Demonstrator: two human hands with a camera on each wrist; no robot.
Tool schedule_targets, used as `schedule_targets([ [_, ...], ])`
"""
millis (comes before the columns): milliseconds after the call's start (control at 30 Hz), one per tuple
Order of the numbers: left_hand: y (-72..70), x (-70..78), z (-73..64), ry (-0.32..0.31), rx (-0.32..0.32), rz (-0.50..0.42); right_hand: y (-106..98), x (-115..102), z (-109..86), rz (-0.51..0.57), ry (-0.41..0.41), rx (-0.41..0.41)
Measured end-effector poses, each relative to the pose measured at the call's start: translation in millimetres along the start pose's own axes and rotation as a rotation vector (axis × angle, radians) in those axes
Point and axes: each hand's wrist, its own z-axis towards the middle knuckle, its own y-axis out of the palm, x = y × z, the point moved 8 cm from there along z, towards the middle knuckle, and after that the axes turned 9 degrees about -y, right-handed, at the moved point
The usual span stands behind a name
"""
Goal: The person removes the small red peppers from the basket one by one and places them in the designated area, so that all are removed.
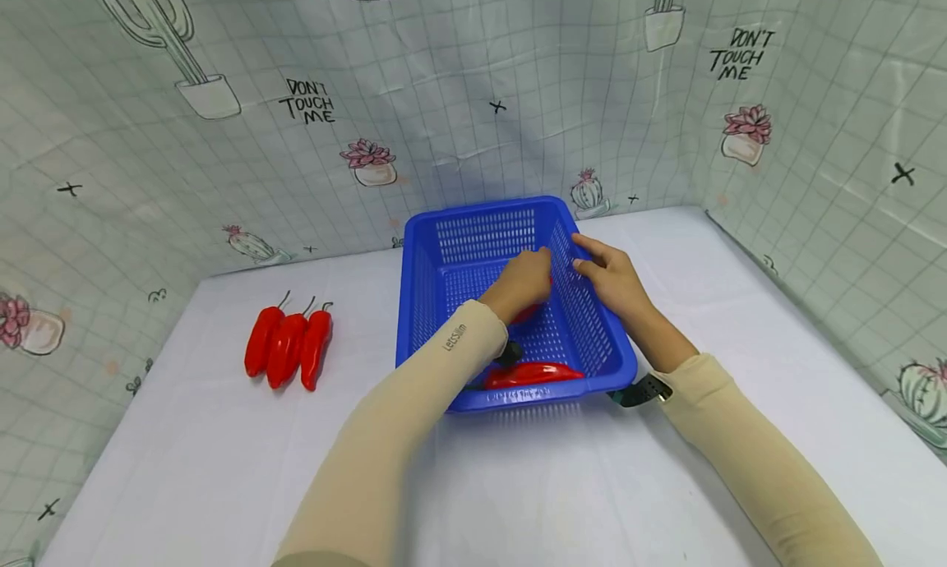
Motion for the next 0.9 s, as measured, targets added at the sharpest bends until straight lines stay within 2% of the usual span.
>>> schedule_targets([
  [133, -20.7, -5.9, -10.0, 0.054, 0.018, 0.020, 1, 0, 0.1, 0.012, 0.003, 0.005],
  [233, -45.2, -10.8, -22.1, 0.088, 0.034, 0.020, 2, -2, 1.9, 0.012, -0.007, 0.004],
  [367, -81.6, -19.5, -35.9, 0.110, 0.075, -0.061, -4, -4, 2.6, 0.003, -0.019, 0.025],
  [500, -105.0, -35.6, -45.5, 0.095, 0.099, -0.180, -7, -2, 0.9, -0.007, -0.005, 0.026],
  [700, -126.5, -76.2, -56.0, 0.054, 0.132, -0.353, -5, 1, 0.9, 0.000, -0.008, 0.020],
  [800, -134.0, -104.8, -63.5, 0.013, 0.119, -0.452, -2, 2, 1.4, 0.018, -0.003, 0.015],
  [900, -145.2, -139.9, -77.2, -0.055, 0.139, -0.558, 3, 2, 2.0, 0.035, 0.000, 0.006],
])
